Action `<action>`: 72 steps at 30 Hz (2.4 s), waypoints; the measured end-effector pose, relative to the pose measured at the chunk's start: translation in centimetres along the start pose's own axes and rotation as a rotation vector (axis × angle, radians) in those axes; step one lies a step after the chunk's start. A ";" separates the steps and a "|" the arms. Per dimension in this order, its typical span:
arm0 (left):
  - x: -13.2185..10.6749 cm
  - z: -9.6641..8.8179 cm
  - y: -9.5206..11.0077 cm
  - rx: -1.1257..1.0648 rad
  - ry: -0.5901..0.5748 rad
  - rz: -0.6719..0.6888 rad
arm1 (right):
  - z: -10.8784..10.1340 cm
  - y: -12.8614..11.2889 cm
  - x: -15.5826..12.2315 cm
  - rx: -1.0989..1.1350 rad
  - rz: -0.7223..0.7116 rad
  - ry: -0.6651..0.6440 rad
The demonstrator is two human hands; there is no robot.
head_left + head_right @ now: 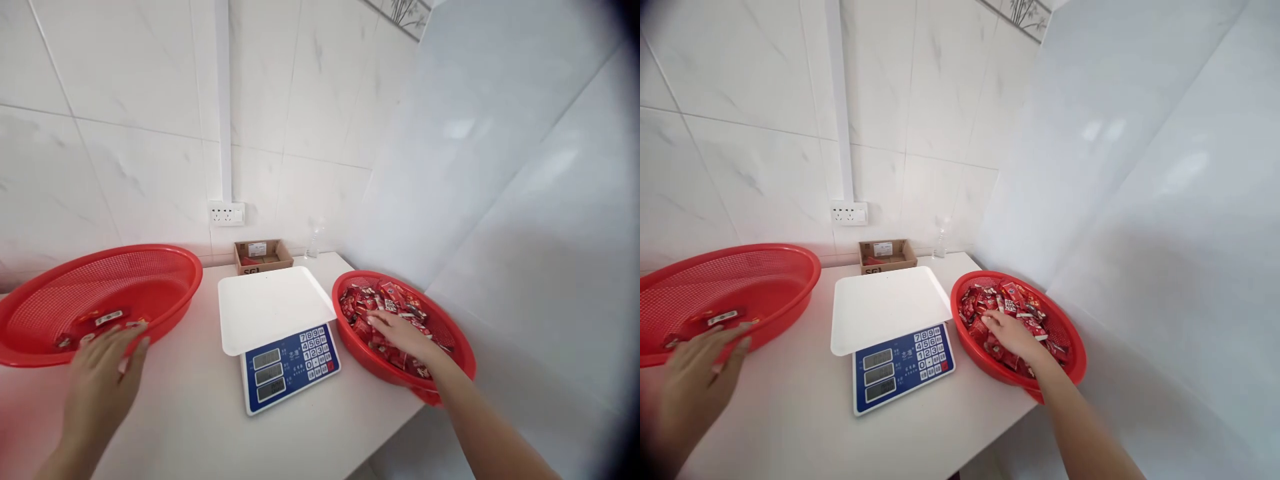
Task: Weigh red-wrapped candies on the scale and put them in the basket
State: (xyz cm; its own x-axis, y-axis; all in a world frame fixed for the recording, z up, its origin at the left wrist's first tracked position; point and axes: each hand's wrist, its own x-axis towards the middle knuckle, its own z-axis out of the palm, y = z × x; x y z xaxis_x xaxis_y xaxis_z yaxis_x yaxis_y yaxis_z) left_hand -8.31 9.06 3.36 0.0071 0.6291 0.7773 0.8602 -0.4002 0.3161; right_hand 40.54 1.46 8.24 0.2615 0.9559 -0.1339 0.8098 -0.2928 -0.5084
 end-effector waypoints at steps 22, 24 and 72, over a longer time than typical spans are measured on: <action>-6.2 3.6 4.7 -0.366 -0.209 0.024 | -2.8 -0.1 5.8 -0.156 0.075 0.354; -6.2 3.5 4.8 -0.397 -0.227 0.009 | -2.6 -1.5 5.9 -0.117 0.052 0.402; -6.6 3.2 4.6 -0.444 -0.333 -0.147 | 4.8 -8.9 8.8 0.034 -0.316 0.331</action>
State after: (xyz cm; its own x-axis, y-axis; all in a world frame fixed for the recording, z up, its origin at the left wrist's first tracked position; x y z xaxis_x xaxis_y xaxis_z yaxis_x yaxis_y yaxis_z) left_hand -2.78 5.26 -2.06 0.1257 0.8462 0.5178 0.5677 -0.4893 0.6620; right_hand 33.10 12.56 7.49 0.1629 0.9373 0.3081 0.8604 0.0179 -0.5093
